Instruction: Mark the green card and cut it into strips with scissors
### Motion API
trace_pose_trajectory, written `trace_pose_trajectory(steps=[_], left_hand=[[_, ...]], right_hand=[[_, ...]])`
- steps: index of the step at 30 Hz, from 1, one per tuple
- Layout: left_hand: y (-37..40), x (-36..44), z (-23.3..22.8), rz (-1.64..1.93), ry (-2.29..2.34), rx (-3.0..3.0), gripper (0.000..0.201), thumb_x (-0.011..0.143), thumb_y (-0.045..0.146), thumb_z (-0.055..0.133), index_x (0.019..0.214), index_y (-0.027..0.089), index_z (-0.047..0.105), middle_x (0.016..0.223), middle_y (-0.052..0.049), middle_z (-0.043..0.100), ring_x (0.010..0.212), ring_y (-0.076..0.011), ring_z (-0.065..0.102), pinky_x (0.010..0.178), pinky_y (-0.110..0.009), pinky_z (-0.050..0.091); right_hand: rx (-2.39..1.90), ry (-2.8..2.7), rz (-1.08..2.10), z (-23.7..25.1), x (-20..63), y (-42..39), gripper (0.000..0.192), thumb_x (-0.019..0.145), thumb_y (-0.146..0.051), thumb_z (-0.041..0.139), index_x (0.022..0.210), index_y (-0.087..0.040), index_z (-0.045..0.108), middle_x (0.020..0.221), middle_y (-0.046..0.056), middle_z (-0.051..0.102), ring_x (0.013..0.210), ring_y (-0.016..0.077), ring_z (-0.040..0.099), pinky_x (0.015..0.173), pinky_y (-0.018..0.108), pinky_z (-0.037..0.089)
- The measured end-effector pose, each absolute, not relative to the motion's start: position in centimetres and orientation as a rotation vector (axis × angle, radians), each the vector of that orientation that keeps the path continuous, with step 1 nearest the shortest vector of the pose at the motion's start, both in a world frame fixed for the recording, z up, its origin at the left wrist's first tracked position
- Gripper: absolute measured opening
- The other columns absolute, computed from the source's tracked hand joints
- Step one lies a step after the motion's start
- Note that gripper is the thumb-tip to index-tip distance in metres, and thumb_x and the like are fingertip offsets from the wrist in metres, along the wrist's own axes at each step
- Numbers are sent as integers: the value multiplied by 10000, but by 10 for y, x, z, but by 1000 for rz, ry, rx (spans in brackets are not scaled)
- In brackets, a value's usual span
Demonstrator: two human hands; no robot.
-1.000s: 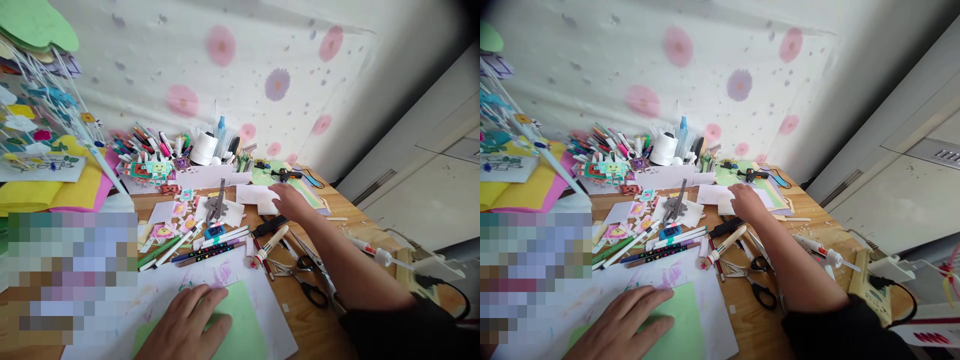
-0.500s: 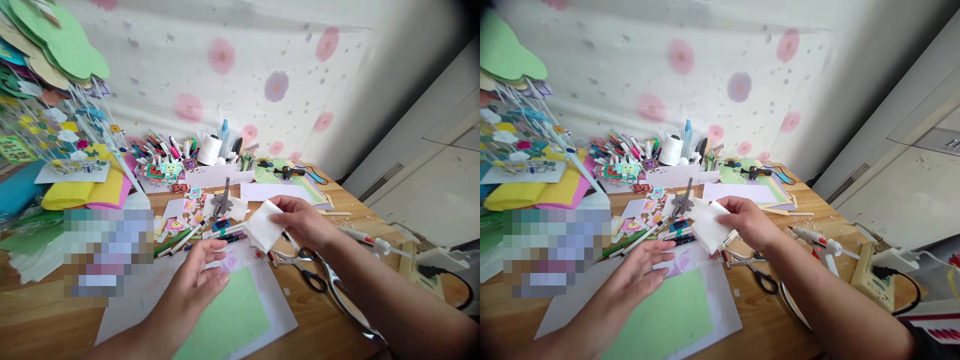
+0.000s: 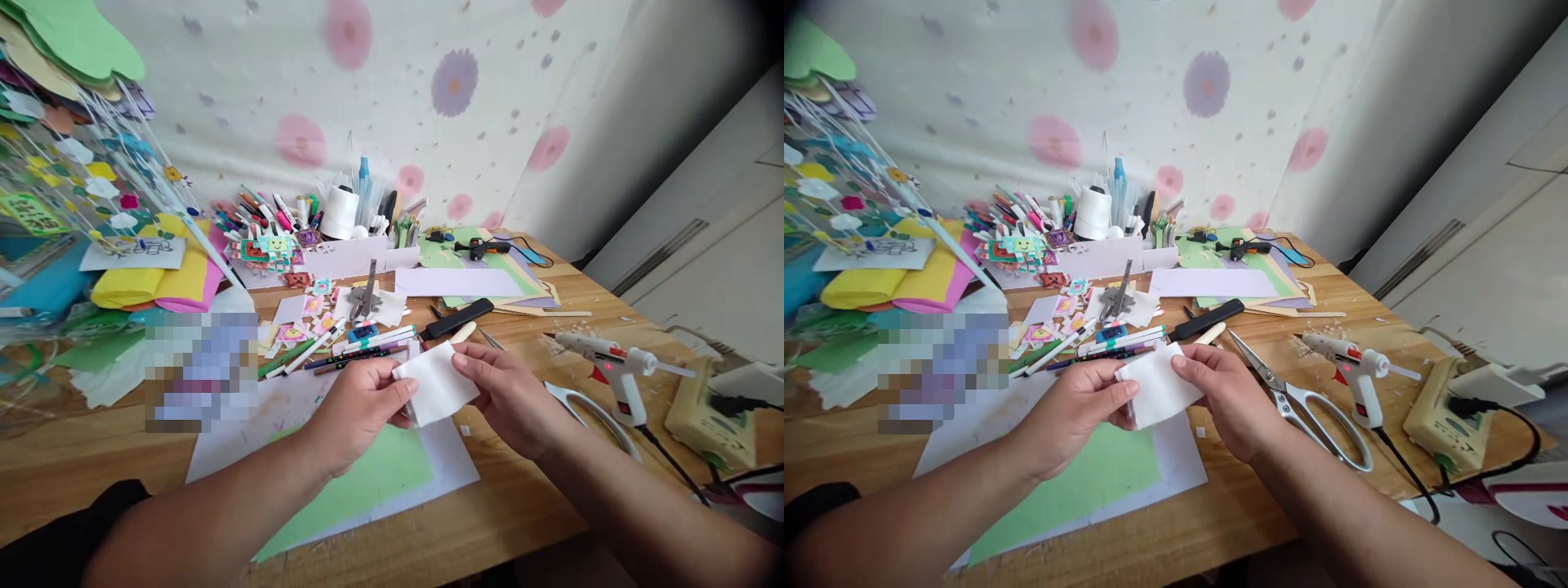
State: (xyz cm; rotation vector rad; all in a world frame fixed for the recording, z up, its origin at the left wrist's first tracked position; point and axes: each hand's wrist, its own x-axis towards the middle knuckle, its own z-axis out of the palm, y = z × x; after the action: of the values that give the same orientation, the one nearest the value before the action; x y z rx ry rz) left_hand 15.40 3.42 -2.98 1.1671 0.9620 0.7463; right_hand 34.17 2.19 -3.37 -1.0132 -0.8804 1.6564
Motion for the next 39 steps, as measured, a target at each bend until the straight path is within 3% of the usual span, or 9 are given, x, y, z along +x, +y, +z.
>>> trace_pose_trajectory(steps=[5,22,29,34,39], left_hand=[[38,149,-31,675,979,1215,192,740,309,659,738,118,666,712,-42,662,655,-153,616,605,-278,539],[37,145,-40,641,913,1032,279,705,380,714,732,106,670,685,-49,657,624,-138,588,553,-240,502],[39,145,-41,612,976,1224,273,721,381,697,677,114,667,628,-27,616,592,-129,540,547,-232,446],[37,144,-41,556,873,1261,263,721,383,708,812,139,675,736,-14,624,658,-129,519,583,-222,407],[39,145,-48,581,984,1212,247,741,377,701,809,142,668,703,-6,633,622,-125,527,560,-219,393]], right_hand=[[-1066,-824,1574,-37,337,22,184,654,-256,817,729,-159,680,663,-30,660,571,76,531,544,192,382],[-1104,-928,1409,-42,327,25,269,588,-288,843,745,-176,655,684,-25,663,599,96,550,565,215,408],[-1195,-1061,1359,-40,334,24,283,644,-396,788,660,-176,610,605,-34,585,533,94,493,520,227,383],[-1267,-1309,1267,-39,328,18,335,658,-495,737,651,-185,610,609,-5,593,538,126,506,505,255,394],[-1393,-1664,1014,-24,343,15,286,810,-459,586,874,-196,681,786,39,674,692,172,590,609,275,449]])
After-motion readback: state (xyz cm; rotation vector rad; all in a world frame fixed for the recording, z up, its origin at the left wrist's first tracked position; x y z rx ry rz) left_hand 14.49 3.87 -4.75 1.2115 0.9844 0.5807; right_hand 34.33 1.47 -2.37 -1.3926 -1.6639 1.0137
